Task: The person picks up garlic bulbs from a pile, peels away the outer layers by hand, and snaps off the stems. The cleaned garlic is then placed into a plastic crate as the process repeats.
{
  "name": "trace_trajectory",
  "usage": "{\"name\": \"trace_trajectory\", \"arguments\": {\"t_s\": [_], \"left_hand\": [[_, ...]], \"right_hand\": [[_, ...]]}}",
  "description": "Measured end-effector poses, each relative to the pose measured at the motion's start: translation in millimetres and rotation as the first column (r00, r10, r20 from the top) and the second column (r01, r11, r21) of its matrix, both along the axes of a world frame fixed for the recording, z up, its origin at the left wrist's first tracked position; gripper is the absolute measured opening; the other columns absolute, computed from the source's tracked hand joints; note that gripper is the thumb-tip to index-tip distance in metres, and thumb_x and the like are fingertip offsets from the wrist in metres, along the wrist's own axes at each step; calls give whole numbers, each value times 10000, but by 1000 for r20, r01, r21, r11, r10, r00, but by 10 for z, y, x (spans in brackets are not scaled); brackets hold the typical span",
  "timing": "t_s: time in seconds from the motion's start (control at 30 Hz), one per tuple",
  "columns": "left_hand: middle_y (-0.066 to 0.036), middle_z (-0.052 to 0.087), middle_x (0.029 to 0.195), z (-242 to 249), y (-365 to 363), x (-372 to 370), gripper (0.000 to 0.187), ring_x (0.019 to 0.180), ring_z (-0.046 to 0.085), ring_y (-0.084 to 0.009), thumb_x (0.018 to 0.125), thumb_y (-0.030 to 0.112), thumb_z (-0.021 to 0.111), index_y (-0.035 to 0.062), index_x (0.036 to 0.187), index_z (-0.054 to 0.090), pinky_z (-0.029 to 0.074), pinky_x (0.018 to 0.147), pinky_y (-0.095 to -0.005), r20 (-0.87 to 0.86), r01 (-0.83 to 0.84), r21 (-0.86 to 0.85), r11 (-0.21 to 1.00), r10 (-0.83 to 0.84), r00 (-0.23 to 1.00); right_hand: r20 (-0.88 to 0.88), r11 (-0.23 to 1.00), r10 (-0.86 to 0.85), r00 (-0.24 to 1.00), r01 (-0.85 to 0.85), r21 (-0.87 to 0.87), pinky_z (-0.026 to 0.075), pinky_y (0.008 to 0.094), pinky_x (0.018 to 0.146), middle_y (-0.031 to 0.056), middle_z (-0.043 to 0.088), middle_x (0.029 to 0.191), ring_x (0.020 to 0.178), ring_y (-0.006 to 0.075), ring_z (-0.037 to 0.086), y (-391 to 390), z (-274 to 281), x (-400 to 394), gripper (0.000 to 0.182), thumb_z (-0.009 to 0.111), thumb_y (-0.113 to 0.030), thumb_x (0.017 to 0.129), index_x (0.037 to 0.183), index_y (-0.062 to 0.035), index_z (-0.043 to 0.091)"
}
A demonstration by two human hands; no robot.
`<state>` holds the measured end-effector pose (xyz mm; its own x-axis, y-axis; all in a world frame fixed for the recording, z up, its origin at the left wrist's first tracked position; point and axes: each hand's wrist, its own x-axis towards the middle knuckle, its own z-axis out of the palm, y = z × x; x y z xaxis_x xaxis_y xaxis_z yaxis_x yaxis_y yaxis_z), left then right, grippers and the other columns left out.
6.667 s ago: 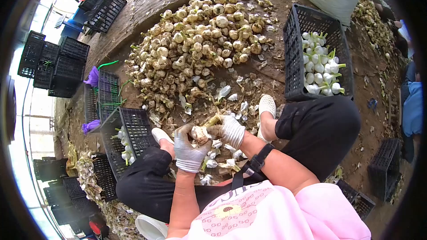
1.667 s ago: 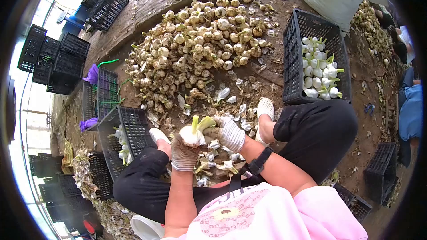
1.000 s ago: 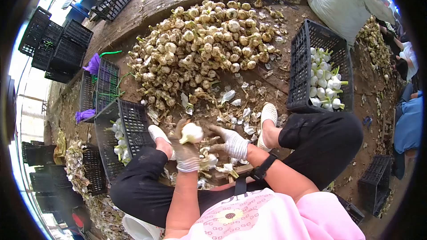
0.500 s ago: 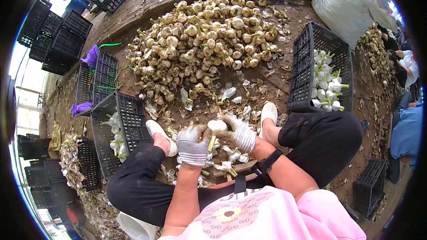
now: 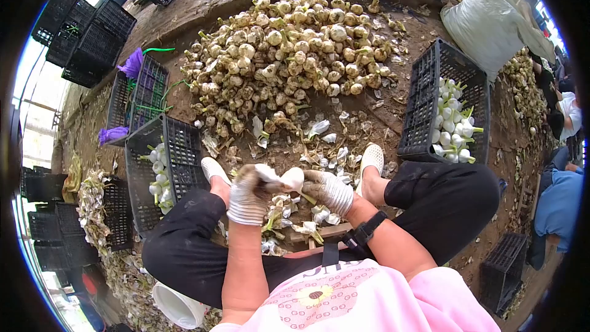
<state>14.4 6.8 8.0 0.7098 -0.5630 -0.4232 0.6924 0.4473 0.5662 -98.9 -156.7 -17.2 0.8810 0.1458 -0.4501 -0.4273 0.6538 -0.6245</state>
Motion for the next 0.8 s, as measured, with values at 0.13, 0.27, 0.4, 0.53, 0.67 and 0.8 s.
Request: {"name": "trace_trajectory", "arguments": {"t_s": [0.13,0.27,0.4,0.53,0.67,0.8], "left_hand": [[-57,602,754,214,206,298,145,635,576,-171,806,189,649,86,889,588,528,647,-364,-31,-18,-490,872,3,1000],[-57,579,898,11,289,264,352,753,543,-123,709,167,755,51,979,560,490,703,-314,432,98,539,837,-374,821],[-75,574,922,-64,22,-67,560,797,548,-156,620,215,823,5,1069,561,486,720,-292,648,-198,716,670,-531,547],[-134,577,886,321,-284,-186,448,762,584,-261,671,241,761,0,1009,592,480,670,-332,759,-448,642,623,-597,258],[-162,591,878,276,-294,-206,289,751,597,-302,744,148,669,4,986,607,484,658,-359,724,-489,641,592,-678,128],[-143,606,862,304,-340,-233,201,739,596,-309,767,87,604,35,960,625,484,645,-379,646,-579,629,518,-763,19]], "right_hand": [[8,986,-118,993,117,120,465,210,785,44,559,1117,961,96,552,-10,57,-65,566,644,-215,815,1290,-24,403],[32,979,-183,983,179,100,478,230,755,42,552,1132,944,112,556,-76,148,-18,647,694,-309,777,1291,-51,398],[46,978,-210,977,210,3,469,205,714,38,545,1121,914,85,546,-81,93,22,623,684,-304,789,1278,-47,397],[63,979,-202,977,204,-26,459,179,701,24,529,1102,886,59,530,-6,8,74,589,665,-220,809,1290,-48,371],[35,961,-275,961,276,-19,454,169,694,11,517,1083,861,51,516,102,76,19,581,647,-154,814,1304,-61,348],[48,958,-287,957,288,-12,458,178,708,12,515,1098,886,62,523,114,-6,0,574,639,-157,823,1308,-67,346]]}}
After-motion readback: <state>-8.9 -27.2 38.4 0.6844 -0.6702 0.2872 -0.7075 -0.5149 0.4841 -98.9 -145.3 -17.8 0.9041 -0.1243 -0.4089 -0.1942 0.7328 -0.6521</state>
